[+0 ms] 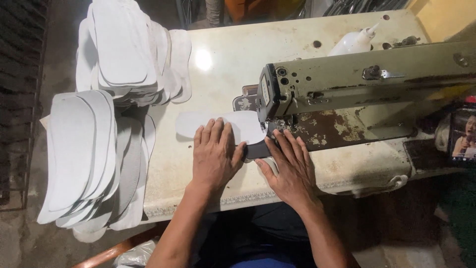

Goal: Stitching the edges of white shoe insoles using an industrial sewing machine

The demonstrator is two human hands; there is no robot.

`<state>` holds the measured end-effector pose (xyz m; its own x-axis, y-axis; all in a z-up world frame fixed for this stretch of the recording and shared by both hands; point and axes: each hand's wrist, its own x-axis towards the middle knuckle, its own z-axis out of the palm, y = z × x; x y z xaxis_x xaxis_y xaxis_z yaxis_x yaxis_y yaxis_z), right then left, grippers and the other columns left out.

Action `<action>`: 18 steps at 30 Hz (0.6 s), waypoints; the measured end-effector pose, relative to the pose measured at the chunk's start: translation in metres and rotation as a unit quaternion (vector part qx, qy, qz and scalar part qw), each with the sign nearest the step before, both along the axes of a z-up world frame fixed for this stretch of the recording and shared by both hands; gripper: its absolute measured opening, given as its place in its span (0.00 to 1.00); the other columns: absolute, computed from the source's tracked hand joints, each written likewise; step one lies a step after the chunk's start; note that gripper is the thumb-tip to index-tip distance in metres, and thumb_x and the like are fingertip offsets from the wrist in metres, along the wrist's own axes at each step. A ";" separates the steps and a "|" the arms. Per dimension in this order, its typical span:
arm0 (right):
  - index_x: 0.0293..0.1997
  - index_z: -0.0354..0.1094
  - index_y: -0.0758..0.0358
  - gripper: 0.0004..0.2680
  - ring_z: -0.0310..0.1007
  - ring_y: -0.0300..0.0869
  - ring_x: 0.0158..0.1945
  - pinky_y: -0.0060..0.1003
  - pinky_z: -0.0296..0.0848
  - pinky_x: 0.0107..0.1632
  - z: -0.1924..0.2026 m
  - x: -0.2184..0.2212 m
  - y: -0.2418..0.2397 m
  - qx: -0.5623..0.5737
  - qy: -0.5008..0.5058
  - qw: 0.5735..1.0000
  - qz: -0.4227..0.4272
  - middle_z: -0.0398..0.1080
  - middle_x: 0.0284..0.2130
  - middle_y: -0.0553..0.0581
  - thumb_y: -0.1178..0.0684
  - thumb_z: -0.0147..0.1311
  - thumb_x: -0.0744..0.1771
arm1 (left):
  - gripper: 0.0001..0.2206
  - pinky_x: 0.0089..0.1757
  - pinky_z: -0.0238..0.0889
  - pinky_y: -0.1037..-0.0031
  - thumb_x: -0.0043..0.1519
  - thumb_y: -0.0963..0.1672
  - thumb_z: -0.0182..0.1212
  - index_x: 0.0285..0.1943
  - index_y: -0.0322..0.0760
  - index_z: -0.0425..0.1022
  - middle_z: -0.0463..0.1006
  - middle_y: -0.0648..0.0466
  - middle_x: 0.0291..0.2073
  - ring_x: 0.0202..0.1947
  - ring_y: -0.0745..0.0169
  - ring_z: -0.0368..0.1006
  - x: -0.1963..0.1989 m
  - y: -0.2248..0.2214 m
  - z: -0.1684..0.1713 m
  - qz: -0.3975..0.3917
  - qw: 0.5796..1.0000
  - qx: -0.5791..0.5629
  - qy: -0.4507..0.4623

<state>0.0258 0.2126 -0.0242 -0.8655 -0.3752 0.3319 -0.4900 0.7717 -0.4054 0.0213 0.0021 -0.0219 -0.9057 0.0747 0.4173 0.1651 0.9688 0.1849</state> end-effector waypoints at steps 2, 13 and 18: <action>0.68 0.67 0.58 0.22 0.54 0.57 0.75 0.56 0.45 0.78 0.000 0.001 0.000 0.010 0.009 1.000 -0.003 0.63 0.68 0.64 0.34 0.50 0.71 | 0.29 0.61 0.55 0.51 0.64 0.58 0.57 0.61 0.32 0.75 0.76 0.38 0.53 0.60 0.39 0.71 0.003 0.000 -0.002 0.009 1.000 0.001 0.023; 0.66 0.67 0.65 0.24 0.57 0.58 0.74 0.56 0.48 0.77 0.002 -0.001 0.000 -0.012 0.019 1.000 -0.003 0.65 0.66 0.67 0.35 0.53 0.70 | 0.26 0.61 0.51 0.42 0.65 0.57 0.52 0.61 0.37 0.77 0.72 0.35 0.56 0.64 0.31 0.63 0.034 0.007 0.023 0.014 0.997 0.034 -0.065; 0.65 0.68 0.66 0.24 0.59 0.56 0.73 0.55 0.50 0.76 -0.001 -0.001 0.002 -0.010 0.039 0.999 -0.009 0.67 0.65 0.66 0.34 0.55 0.69 | 0.24 0.60 0.54 0.41 0.66 0.56 0.51 0.65 0.42 0.75 0.70 0.31 0.61 0.67 0.28 0.63 0.056 0.016 0.036 0.018 0.990 0.017 -0.139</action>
